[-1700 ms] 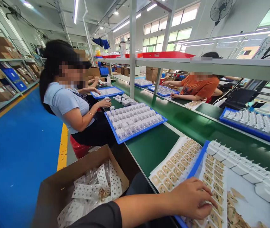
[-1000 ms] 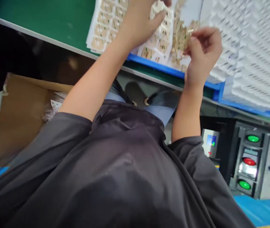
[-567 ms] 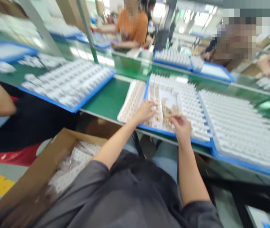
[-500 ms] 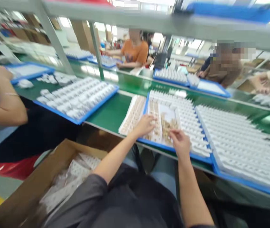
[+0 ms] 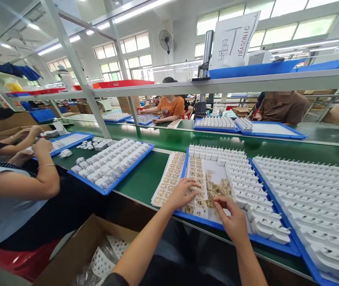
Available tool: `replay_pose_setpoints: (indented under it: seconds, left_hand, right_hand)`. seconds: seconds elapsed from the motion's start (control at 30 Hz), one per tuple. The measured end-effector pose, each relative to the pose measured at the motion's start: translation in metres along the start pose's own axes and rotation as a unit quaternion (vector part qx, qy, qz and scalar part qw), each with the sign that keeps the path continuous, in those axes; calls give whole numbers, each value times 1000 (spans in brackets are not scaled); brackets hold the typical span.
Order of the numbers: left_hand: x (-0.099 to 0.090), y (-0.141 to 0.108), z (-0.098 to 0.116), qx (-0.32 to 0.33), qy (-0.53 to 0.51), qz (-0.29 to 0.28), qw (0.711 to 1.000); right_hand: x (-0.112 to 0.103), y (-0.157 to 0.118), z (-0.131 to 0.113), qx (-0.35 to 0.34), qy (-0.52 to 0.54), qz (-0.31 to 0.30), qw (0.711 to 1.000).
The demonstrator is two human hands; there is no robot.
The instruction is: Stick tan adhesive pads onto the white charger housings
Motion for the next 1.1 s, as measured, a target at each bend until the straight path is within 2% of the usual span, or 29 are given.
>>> replay_pose_setpoints:
  seconds: [0.13,0.47,0.77,0.93,1.1]
  left_hand:
    - [-2,-1,2,-6,-31,-4,1000]
    - [-5,-5,1,-28,-64,12,997]
    - [16,-5,4,-19,87,-76,993]
    - [25,-5,4,-7,148,-85,985]
    - [28,-5,9,15,170,-90,981]
  right_hand:
    - [-3,-1,-12,-27,6,12,1000]
    - [-2,-3,-39,-111,-16,-14,994]
    - [-7,-2,-43,-131,-5,1,991]
    - [-4,0,-50,-159,1,-28,987]
    - [-3,0,-51,-171,-10,-6,985]
Point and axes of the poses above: each hand's wrist, its own y-axis towards the middle knuckle, its own x-axis out of the palm, z = x × y, the point moved 8 cm from there along y, towards the middle knuckle, and after that the axes turned 3 degrees about -x, right-handed, at the moved point
